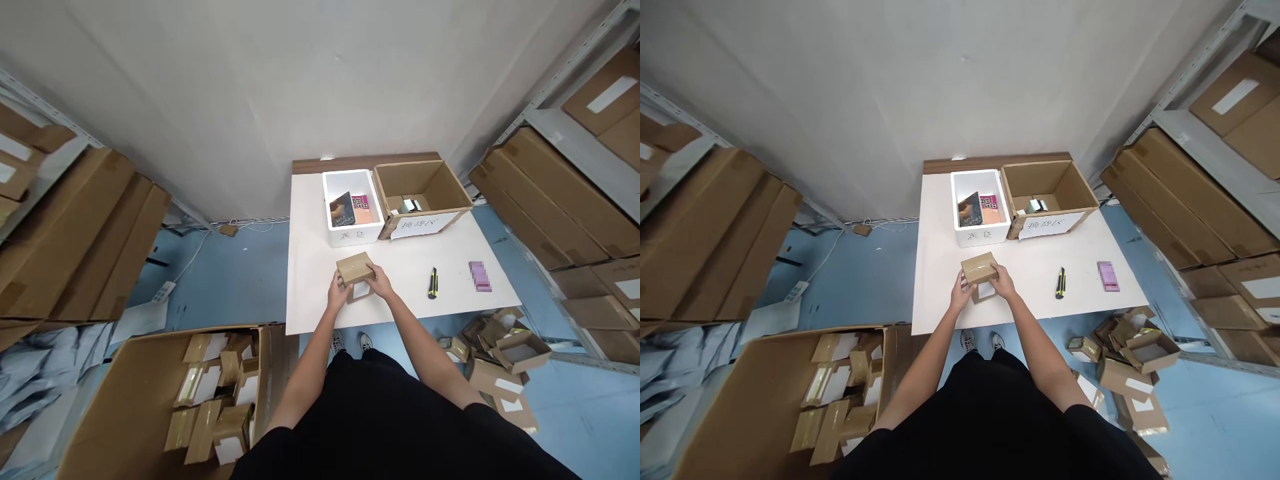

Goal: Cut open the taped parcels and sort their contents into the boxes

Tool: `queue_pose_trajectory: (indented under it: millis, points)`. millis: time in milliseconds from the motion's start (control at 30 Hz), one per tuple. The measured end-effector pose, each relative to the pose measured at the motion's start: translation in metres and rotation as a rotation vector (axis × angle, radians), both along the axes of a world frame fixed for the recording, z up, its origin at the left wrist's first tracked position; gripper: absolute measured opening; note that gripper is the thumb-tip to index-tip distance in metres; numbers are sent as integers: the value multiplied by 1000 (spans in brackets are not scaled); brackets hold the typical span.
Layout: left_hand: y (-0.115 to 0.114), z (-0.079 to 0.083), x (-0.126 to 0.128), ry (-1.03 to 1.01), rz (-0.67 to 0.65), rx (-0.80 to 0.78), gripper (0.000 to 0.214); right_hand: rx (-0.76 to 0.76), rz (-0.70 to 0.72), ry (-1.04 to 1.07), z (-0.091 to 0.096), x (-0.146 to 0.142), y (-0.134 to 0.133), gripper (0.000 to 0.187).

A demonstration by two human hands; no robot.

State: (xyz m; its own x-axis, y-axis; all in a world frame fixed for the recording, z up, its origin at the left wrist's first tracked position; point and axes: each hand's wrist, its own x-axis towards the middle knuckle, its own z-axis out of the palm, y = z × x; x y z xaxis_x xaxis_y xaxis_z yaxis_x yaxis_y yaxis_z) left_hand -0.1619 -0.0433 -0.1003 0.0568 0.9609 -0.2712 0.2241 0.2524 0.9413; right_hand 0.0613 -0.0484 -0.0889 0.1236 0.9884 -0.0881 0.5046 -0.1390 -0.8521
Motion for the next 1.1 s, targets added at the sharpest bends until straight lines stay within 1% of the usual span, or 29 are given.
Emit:
queue_pose_trajectory:
  millis: [100, 167, 267, 333, 367, 433, 500, 533, 600, 667, 700, 800, 900, 967, 1033, 1100]
  points:
    - [11, -5, 3, -3, -23, -22, 98, -42, 3, -66, 6, -2, 8, 66]
    - [19, -5, 9, 13, -29, -24, 92, -78, -12, -108, 9, 1, 11, 63]
    - [32, 1, 22, 66, -35, 43, 76, -65, -80, -215, 11, 10, 9, 51]
    - [41, 9, 35, 138, -26, 116, 66, -6, -105, -269, 11, 16, 2, 42]
    - [44, 13, 42, 170, -14, 139, 63, 24, -94, -270, 11, 19, -3, 38]
    - [49, 21, 59, 196, 14, 150, 60, 54, -41, -208, 9, 24, -13, 35]
    - [49, 27, 74, 179, 21, 147, 56, 20, -18, -98, 5, 29, -20, 37]
    - [48, 29, 80, 170, 14, 156, 54, -13, -37, -41, 3, 32, -22, 40]
    - [43, 30, 87, 171, -4, 177, 52, -77, -105, 62, -2, 36, -22, 54]
    - [37, 28, 90, 185, -6, 168, 52, -105, -134, 133, -5, 39, -16, 68]
    - [35, 27, 90, 184, -3, 146, 54, -107, -123, 158, -6, 41, -12, 71]
    - [30, 24, 85, 122, -11, 84, 58, -76, -71, 214, -8, 47, -4, 70]
    - [27, 19, 78, 6, -54, 111, 56, -13, -44, 257, -13, 54, -4, 74]
    - [21, 12, 77, -18, -92, 101, 49, -18, 2, 225, -20, 58, -8, 76]
    - [12, 2, 78, 11, -144, 38, 44, -79, 56, 137, -30, 59, -14, 74]
    - [3, -8, 82, 67, -207, -16, 46, -150, 91, 36, -39, 60, -21, 71]
